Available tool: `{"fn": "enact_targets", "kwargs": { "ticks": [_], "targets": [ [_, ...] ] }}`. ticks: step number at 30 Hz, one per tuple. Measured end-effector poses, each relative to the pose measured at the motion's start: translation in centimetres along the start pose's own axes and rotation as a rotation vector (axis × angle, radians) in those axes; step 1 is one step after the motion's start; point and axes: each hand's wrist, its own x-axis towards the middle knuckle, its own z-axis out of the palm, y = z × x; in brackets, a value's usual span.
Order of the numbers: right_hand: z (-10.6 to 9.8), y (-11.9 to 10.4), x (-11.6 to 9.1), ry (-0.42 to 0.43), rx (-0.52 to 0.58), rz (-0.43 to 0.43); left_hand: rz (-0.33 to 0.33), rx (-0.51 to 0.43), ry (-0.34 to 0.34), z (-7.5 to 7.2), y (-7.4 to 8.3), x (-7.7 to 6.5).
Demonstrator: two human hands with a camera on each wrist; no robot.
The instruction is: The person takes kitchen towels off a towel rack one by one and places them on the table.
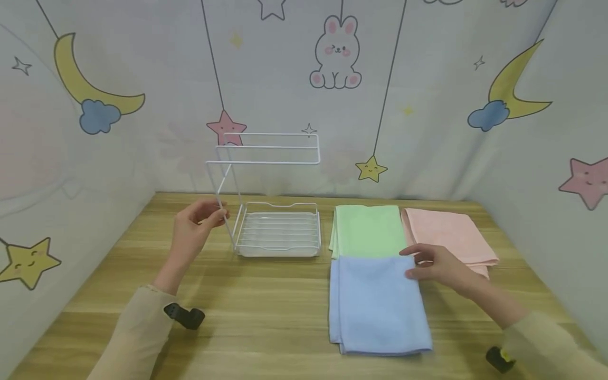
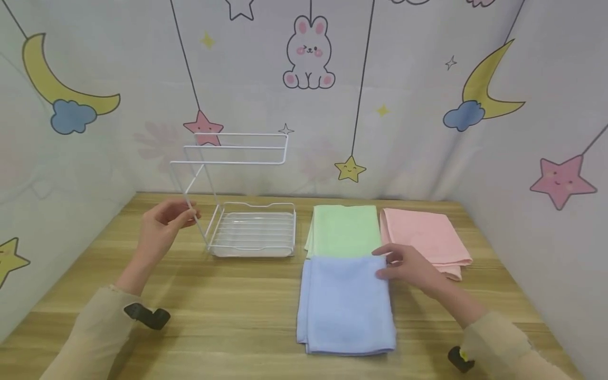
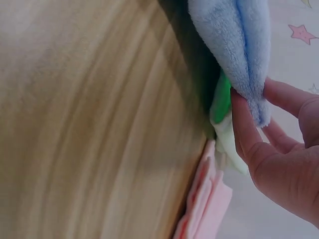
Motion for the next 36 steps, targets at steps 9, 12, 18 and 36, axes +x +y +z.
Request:
{"fn": "enact_targets", "kwargs": {
  "ticks": [9, 12, 18, 36],
  "targets": [
    [2.0, 0.9, 0.2, -0.067, 0.006, -0.014, -0.013, 0.008, 0.02, -0.1, 0.0, -0.3],
    [2.2, 0.9, 0.3, -0.037, -0.036, -0.016, -0.006, 0.009, 0.02, -0.1, 0.0, -0.2],
    [2.2, 1.3, 0.3, -0.006, -0.052, 0.024, -0.012, 0.003, 0.011, 0.1, -0.1, -0.2],
    [1.3, 2.2, 0.1, 0.029, -0.015, 0.024, -0.007, 0.001, 0.002, 0.1, 0.0, -0.1]
  ]
}}
